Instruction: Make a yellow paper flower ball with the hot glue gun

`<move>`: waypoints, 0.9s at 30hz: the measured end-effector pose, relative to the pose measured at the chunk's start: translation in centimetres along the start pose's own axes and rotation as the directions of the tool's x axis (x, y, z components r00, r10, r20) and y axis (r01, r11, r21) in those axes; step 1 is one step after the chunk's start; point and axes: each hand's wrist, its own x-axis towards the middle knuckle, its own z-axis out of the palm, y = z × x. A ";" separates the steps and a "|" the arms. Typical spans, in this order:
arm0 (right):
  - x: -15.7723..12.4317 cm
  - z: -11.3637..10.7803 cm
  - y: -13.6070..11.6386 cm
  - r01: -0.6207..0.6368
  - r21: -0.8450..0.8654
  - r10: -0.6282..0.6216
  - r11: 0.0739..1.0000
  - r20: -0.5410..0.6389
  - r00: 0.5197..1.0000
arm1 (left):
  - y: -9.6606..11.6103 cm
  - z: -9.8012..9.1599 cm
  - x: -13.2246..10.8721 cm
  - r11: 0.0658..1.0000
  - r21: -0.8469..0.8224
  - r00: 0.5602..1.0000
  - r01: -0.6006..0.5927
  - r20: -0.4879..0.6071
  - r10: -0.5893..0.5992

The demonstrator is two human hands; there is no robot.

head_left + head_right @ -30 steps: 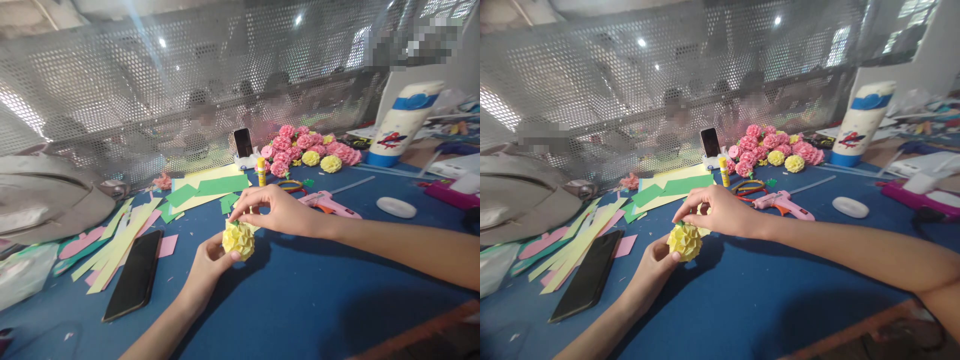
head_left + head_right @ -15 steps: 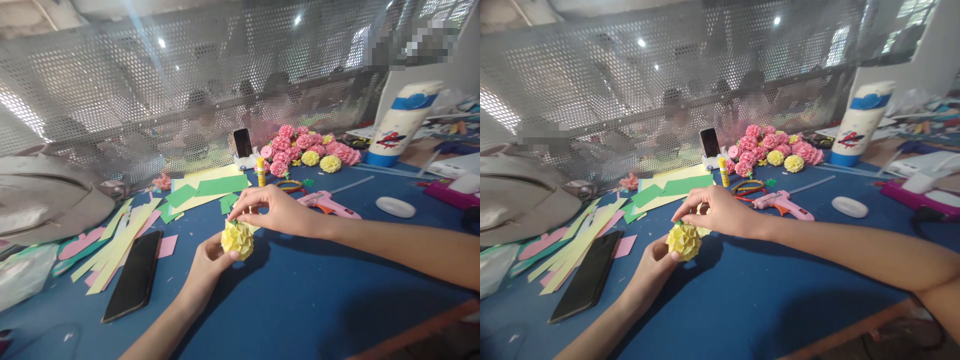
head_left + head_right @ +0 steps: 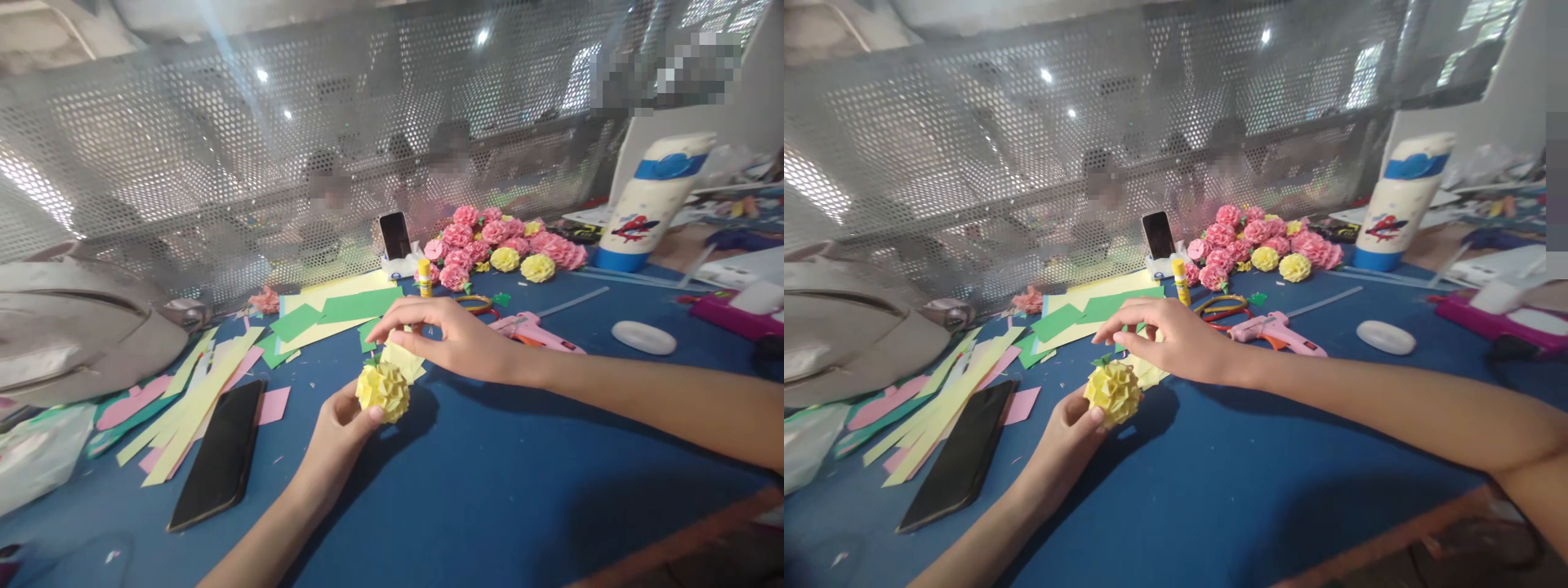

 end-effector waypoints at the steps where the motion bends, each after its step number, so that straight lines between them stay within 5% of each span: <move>1: 0.0 -0.1 0.0 0.029 -0.026 -0.029 0.999 -0.007 1.000 | -0.1 0.0 0.0 1.000 -0.027 1.000 0.001 0.003 -0.001; 27: -0.3 -0.1 0.5 0.123 -0.160 -0.116 0.980 0.047 0.992 | 0.0 0.1 0.2 0.993 -0.116 1.000 0.001 0.014 0.001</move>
